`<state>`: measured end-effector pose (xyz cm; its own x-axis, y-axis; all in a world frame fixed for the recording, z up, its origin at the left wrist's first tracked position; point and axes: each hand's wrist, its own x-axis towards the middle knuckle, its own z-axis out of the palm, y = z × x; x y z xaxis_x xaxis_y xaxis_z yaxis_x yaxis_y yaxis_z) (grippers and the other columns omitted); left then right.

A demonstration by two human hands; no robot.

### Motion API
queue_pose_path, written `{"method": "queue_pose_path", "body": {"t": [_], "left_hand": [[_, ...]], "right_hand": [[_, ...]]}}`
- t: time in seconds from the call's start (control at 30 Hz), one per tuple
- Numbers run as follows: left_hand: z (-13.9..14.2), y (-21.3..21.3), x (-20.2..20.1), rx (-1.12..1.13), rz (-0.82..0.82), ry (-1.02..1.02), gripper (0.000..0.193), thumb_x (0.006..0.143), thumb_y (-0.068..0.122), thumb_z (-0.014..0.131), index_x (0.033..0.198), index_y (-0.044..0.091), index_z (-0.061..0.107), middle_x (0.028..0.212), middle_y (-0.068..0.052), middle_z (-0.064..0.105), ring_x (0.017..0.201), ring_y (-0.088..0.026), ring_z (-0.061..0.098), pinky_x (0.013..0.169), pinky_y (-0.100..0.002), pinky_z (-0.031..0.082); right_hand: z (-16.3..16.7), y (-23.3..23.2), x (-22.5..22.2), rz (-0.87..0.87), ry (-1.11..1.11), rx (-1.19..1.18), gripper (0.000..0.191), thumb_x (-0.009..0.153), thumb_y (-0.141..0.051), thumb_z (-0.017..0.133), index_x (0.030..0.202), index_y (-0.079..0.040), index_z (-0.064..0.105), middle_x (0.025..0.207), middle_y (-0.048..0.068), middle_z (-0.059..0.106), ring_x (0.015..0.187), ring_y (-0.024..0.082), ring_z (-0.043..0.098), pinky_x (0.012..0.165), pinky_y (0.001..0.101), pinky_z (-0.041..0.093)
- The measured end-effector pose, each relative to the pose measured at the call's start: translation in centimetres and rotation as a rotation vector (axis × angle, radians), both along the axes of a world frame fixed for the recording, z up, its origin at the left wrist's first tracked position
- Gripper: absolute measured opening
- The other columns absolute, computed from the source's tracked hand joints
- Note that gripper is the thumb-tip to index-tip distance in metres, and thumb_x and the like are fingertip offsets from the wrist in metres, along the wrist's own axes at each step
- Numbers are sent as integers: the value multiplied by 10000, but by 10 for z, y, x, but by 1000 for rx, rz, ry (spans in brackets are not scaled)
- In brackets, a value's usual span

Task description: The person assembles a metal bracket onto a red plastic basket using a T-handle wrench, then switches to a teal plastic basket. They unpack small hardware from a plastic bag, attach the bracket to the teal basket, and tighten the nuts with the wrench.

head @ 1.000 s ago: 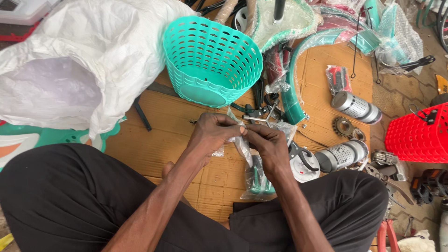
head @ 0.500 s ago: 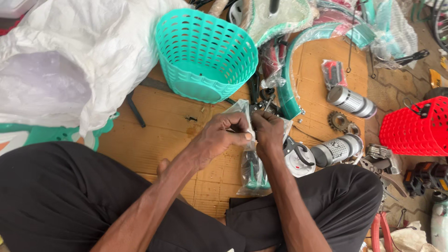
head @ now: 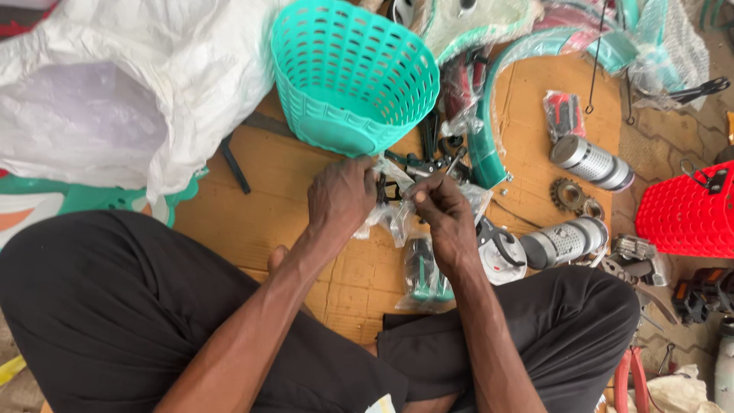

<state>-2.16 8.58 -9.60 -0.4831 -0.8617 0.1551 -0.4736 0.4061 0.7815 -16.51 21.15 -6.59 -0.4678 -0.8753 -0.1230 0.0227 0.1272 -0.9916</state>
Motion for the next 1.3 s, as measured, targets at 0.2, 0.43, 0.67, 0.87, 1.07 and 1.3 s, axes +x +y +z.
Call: {"method": "queue_pose_path", "body": {"t": [0.2,0.43,0.67,0.87,1.07,1.3], "left_hand": [[-3,-17,1,83,173,-54,222,756,202,765,840,4,712,819,-241,710,789,-447,687,684,-521,544],[0,-15,-8,1480,63,801,181,950,140,479,1049,131,631,995,-73,724,847,-208,727,729,-441,616],[-17,5,-27,1679,52,1070,225,946,134,499,1080,2,623,956,-124,698,821,-249,710,786,-455,612],[-16,4,-19,1803,89,1059,333,913,235,468,1077,-8,625,927,-127,716,798,-263,726,762,-457,624],[-18,0,-20,1716,110,980,328,947,359,548,1063,63,627,898,-86,704,747,-254,705,593,-428,501],[-21,-2,-23,1673,152,1043,248,945,304,636,1009,65,617,841,-86,650,749,-244,694,709,-514,657]], "right_hand": [[-5,-3,3,-77,-427,-234,73,1062,-24,590,1032,-86,614,922,-21,596,831,88,488,778,258,400],[35,-8,11,-217,-171,69,380,1033,-381,429,1205,-122,648,1111,-7,716,1011,116,640,862,267,496],[44,-1,11,-73,-6,143,270,971,-237,723,1112,-6,717,942,48,702,834,140,627,756,327,528],[72,-7,26,-36,722,35,195,929,-179,817,978,1,757,836,18,669,709,90,559,609,248,448],[93,-24,33,-97,617,59,195,952,-172,778,1060,-13,744,772,-25,653,647,40,542,548,221,418],[112,-13,15,-215,512,24,144,974,-145,771,1063,-46,716,685,-47,579,546,14,451,467,212,312]]}}
